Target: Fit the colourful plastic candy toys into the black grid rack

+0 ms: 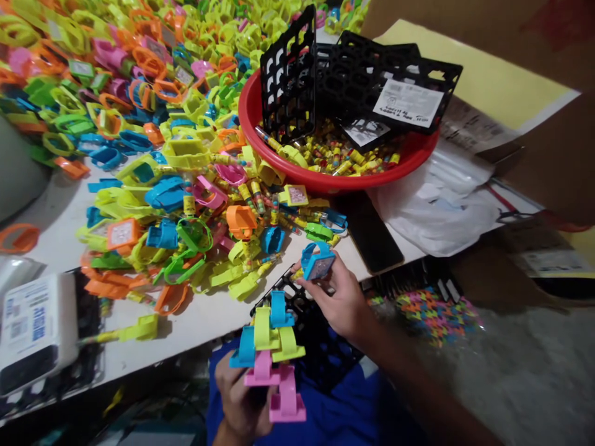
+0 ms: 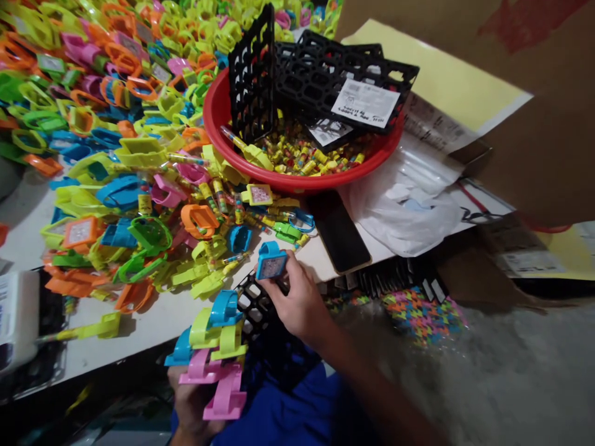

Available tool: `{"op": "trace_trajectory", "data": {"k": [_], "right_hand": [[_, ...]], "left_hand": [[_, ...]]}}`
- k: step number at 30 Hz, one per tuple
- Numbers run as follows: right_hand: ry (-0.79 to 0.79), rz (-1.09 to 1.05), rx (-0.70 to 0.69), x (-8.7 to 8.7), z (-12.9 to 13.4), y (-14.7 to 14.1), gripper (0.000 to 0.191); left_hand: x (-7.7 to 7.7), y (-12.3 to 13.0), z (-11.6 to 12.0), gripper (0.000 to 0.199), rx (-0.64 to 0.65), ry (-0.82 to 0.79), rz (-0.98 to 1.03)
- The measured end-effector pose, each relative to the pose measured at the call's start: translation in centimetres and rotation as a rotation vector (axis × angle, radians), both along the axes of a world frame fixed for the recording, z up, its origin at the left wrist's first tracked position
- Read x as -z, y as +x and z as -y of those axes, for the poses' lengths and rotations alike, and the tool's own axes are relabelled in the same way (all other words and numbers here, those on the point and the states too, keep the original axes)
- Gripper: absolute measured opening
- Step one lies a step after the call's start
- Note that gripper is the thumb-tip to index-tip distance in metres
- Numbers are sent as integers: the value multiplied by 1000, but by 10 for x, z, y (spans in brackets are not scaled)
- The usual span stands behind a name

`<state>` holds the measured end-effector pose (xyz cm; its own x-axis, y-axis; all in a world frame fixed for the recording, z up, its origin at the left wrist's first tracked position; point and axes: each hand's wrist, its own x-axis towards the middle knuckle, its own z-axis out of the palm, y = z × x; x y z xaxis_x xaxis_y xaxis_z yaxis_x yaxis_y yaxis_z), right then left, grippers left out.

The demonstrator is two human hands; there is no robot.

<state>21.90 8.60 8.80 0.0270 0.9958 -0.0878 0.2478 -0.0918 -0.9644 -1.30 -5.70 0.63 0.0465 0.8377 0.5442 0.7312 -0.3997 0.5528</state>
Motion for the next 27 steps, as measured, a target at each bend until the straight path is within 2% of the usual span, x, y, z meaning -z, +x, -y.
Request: {"op": "trace_trajectory", "data": {"k": [4,7,14,19,22,27], "right_hand": [[44,15,-4,7,-1,0,21],[45,42,-6,11,-2,0,21],[38,123,7,5,-7,-1,26],[38,145,49,2,-27,-5,28],[57,114,27,1,-40,-8,24],[71,102,16,3,-43,-8,22]], "left_hand": [[-19,9,-8,24,139,85,-121],[-24,17,-19,31,152,84,-158],[-19,27,-30,22,86,119,-83],[-16,22,-46,20,40,125,-77],[-16,20,-52,19,42,130,-67],[-8,19,-41,19,5,4,-40]]}}
